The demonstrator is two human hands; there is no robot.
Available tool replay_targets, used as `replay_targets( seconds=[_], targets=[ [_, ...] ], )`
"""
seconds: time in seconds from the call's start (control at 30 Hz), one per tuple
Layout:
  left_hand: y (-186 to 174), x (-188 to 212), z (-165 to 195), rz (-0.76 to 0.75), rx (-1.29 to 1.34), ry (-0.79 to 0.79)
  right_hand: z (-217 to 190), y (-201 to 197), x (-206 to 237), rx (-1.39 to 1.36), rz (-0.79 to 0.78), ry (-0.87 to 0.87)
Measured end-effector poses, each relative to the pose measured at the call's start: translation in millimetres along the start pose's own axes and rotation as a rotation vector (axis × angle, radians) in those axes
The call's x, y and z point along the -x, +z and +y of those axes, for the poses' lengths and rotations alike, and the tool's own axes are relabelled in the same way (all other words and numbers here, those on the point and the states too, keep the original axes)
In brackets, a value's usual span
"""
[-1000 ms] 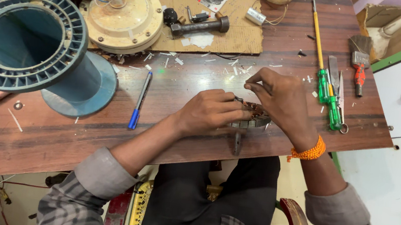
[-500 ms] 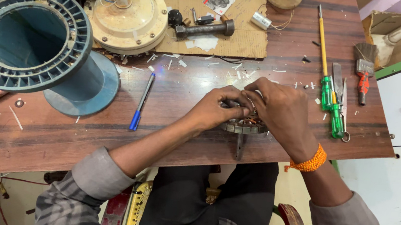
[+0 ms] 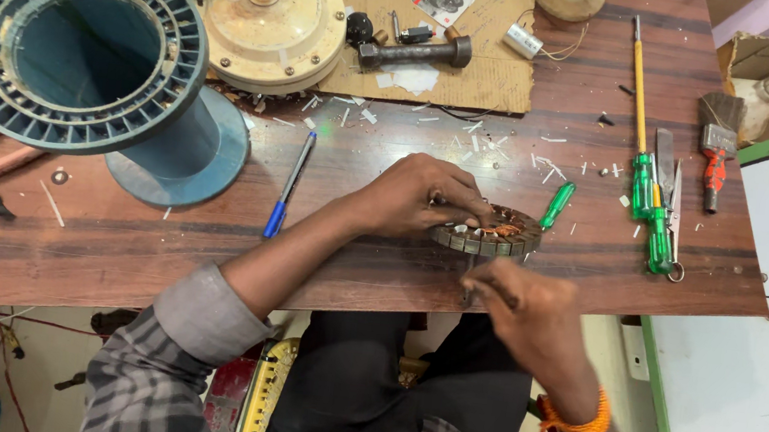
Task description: The person sits at a workbench and winds copper wire coils into the slots of a fan motor stator, pressing each coil down by hand and using a small screwdriver to seat the windings. They rotate the stator as they work around its slots, fitting the wire into place slot by slot.
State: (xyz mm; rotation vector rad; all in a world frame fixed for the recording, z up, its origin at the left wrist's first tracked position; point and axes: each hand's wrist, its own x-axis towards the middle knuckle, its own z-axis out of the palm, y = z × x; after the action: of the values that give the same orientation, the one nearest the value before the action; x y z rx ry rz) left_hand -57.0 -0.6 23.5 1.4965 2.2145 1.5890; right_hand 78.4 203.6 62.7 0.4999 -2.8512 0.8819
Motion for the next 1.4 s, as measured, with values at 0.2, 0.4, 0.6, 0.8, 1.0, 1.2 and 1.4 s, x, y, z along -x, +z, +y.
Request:
replay_targets(
  seconds=[0.2, 0.4, 0.6, 0.8, 1.0, 1.2, 1.4],
  targets=[
    [-5.8, 2.8, 31.0, -0.063, -0.17, -0.076, 24.9, 40.7, 33.1, -0.03, 0.229, 0.195],
    [22.4, 8.1, 34.0, 0.082, -0.632, 0.235, 55.2, 26.3, 54.5, -0.071, 0.275, 0.622],
    [20.0, 11.8, 15.0, 0.09, -0.685, 0.384, 40.1, -10.6, 36.6, -0.491, 0.316, 0.336],
    [21.5, 12.9, 13.8, 0.126, -0.752, 0.4, 16.8, -22.9, -11.1, -0.216, 0.249, 0.282],
    [17.5, 11.9, 13.7, 0.13, -0.822, 0.466, 27.4, -25.1, -57.5, -0.071, 0.175, 0.055],
    [18.0, 14.9, 9.4, 0.12, -0.673, 0.412, 44.4, -26.2, -89.6, 0.161, 0.121, -0.174],
    [24.5, 11.8, -13.3, 0.21, 0.293, -0.299, 41.3, -22.6, -100.0, 0.314, 0.101, -0.31]
  ],
)
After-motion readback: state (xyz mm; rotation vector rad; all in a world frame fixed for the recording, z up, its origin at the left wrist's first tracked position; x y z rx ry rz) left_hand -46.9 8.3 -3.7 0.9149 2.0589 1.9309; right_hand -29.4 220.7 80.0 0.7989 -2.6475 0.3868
